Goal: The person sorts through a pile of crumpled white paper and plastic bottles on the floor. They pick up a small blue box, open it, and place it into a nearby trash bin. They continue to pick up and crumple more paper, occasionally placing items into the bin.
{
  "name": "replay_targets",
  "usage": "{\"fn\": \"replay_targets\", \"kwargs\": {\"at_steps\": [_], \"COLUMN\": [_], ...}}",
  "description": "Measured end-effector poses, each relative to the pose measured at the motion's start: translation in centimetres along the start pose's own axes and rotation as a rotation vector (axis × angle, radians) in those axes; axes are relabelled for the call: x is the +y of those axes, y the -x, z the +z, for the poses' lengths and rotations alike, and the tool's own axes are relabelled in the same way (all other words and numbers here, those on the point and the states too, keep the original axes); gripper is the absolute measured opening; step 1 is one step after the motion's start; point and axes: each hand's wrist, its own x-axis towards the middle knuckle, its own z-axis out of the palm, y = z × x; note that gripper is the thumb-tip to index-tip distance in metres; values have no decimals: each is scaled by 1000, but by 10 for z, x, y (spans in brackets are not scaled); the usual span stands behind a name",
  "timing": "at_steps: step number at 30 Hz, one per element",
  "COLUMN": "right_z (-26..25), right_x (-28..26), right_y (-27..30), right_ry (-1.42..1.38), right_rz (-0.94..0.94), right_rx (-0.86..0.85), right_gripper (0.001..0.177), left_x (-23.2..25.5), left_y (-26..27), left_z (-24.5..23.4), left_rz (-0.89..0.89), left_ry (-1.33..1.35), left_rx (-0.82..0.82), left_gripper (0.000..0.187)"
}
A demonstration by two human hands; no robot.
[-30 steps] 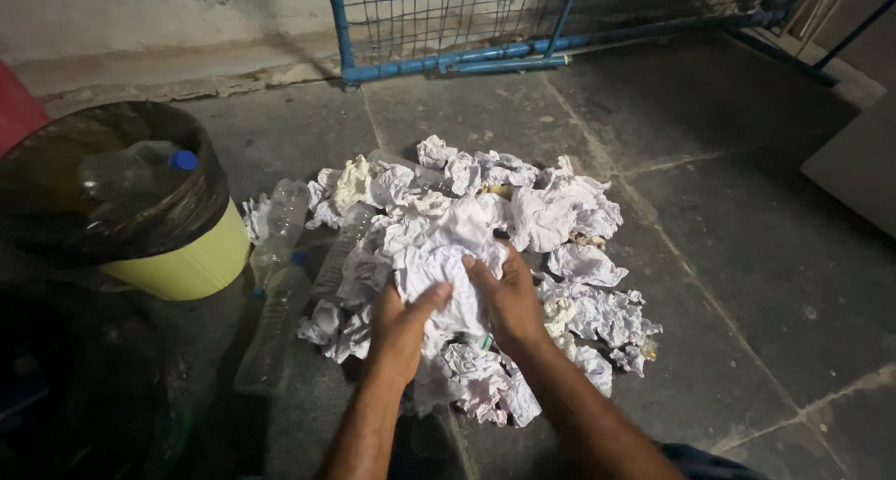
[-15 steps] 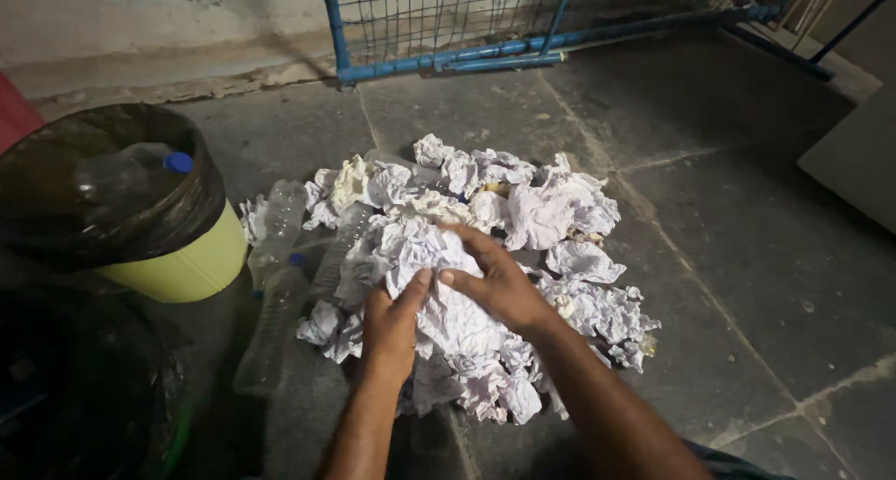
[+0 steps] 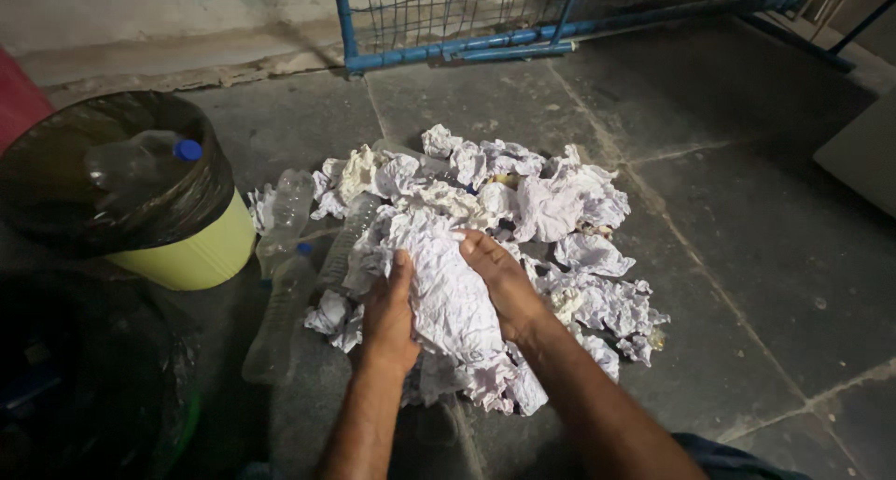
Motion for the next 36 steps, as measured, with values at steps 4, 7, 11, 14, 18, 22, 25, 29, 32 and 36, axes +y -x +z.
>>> {"fn": "replay_targets", "kwargs": {"at_steps": [4,7,11,14,18,22,25,29,32,36], "right_z": [-36,-74,-74,-42,-9,-16,-28,-51,-54,-21], "right_x": [8,-6,-18,-19,-16,0,22,32,37,64], "right_y": [-12,-17,0,23,26,19,8,-3,-11,12], "right_ry": [546,491,529,753,953,886,701,291,-20,454], "right_rz": [-267,-185,-328,-356,-198,-256,-452,-499,-437,-598], "right_rx": [168,294,226,-18,-226,-161,-138,182,310,225], "right_gripper": [41,42,56,69,74,59,49,20,9,9], "left_x": [7,12,-1,-23,-38,-35,-35,-37,-59,-83], "left_y": [-5,-8,-12,-15,-15,-4,3,16,28,16], "left_z": [-12,-15,-15,-13,-20,-10,8,20,31,19], "left_rz": [249,437,476,423,201,194,380,296,149,-134], "left_ry": [-434,-342,-508,-527,-239,-271,-454,-605,-539,-425], "left_rx": [71,-42,-75,-158,-319,-250,-235,-252,-281,-163], "left_gripper": [54,44,33,30,27,32,40,63,89,98]}}
